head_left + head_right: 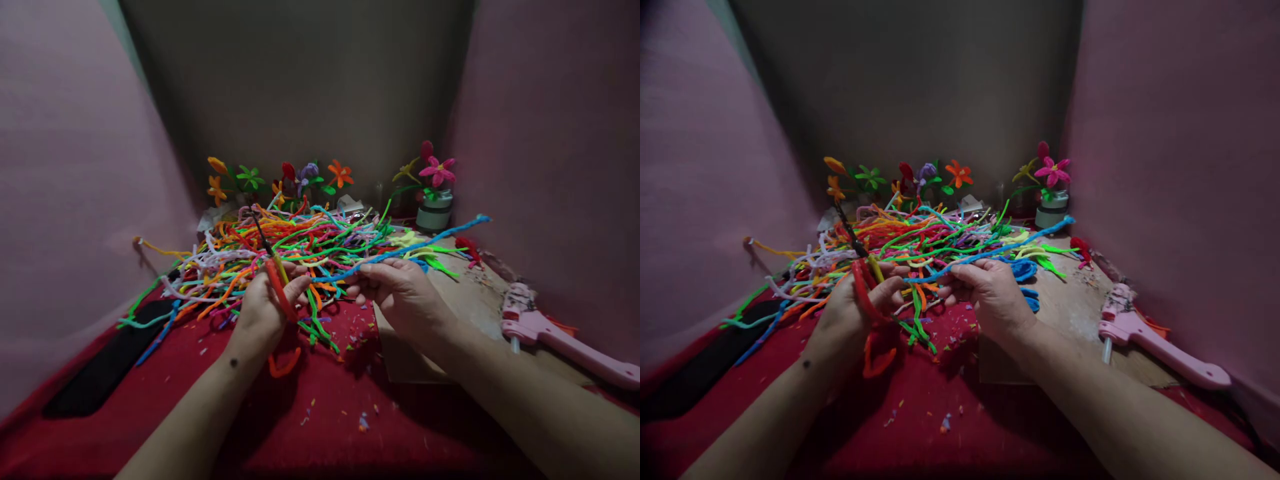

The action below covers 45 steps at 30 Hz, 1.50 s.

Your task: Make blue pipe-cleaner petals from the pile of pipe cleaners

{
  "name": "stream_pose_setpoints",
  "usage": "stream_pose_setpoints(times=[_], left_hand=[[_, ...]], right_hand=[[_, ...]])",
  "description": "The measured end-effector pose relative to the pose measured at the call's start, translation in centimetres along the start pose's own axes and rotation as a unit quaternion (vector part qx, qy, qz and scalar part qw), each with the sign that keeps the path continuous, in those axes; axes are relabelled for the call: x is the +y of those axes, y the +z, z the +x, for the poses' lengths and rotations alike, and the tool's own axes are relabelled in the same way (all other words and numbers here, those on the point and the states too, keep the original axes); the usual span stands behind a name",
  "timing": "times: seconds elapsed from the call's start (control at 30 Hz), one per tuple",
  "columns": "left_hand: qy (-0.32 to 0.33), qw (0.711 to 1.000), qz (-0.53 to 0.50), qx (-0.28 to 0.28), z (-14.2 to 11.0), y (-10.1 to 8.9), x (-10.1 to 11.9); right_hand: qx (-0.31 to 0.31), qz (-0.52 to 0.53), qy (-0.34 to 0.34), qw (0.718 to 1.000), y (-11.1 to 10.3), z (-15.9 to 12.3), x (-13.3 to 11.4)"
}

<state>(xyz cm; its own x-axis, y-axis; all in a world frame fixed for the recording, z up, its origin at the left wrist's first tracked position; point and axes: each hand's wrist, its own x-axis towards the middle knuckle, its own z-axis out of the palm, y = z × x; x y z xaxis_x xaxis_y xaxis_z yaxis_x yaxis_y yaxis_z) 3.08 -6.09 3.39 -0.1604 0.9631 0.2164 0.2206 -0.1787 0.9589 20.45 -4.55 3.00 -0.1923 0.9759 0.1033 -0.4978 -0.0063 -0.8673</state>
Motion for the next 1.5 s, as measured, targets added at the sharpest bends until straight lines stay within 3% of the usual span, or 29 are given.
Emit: stream_pose_setpoints(times=[0.17,0.4,0.53,0.87,1.03,1.17,1.27,1.4,1.5], left_hand=[[-0.023,0.997,-0.056,-0.052,-0.6,0.0,1.1],[0.028,1.000,0.002,-0.005,-1.0,0.4,1.2],[0.057,0.997,0.032,0.038,-1.1,0.5,1.0],[0.169,0.975,0.138,0.044,-1.2,0.1,-0.1],[0.112,0.991,0.066,0.043,-1.4,0.4,0.8],[0.092,0.994,0.046,0.046,-1.5,0.8,1.0],[0.069,0.996,0.025,0.040,-1.7,1.0,1.0],[0.051,0.998,-0.014,0.040,-1.9,0.9,1.2],[0.049,0.996,-0.044,0.058,-1.7,0.3,1.4]], right_hand=[[-0.020,0.008,0.026,0.999,-0.1,0.1,0.2],[-0.068,-0.019,0.043,0.997,-0.2,-0.1,0.4],[-0.052,-0.037,0.054,0.996,-0.3,0.0,0.6],[-0.046,-0.065,0.058,0.995,0.0,-0.2,0.4],[-0.026,-0.155,0.014,0.987,-0.2,-0.5,0.4],[0.017,-0.289,-0.083,0.954,-0.5,-0.7,0.6],[0.040,-0.351,-0.115,0.928,-0.6,-0.8,0.6],[0.085,-0.399,-0.155,0.900,-0.8,-0.6,0.1],[0.109,-0.377,-0.147,0.908,-0.9,-0.3,-0.5]])
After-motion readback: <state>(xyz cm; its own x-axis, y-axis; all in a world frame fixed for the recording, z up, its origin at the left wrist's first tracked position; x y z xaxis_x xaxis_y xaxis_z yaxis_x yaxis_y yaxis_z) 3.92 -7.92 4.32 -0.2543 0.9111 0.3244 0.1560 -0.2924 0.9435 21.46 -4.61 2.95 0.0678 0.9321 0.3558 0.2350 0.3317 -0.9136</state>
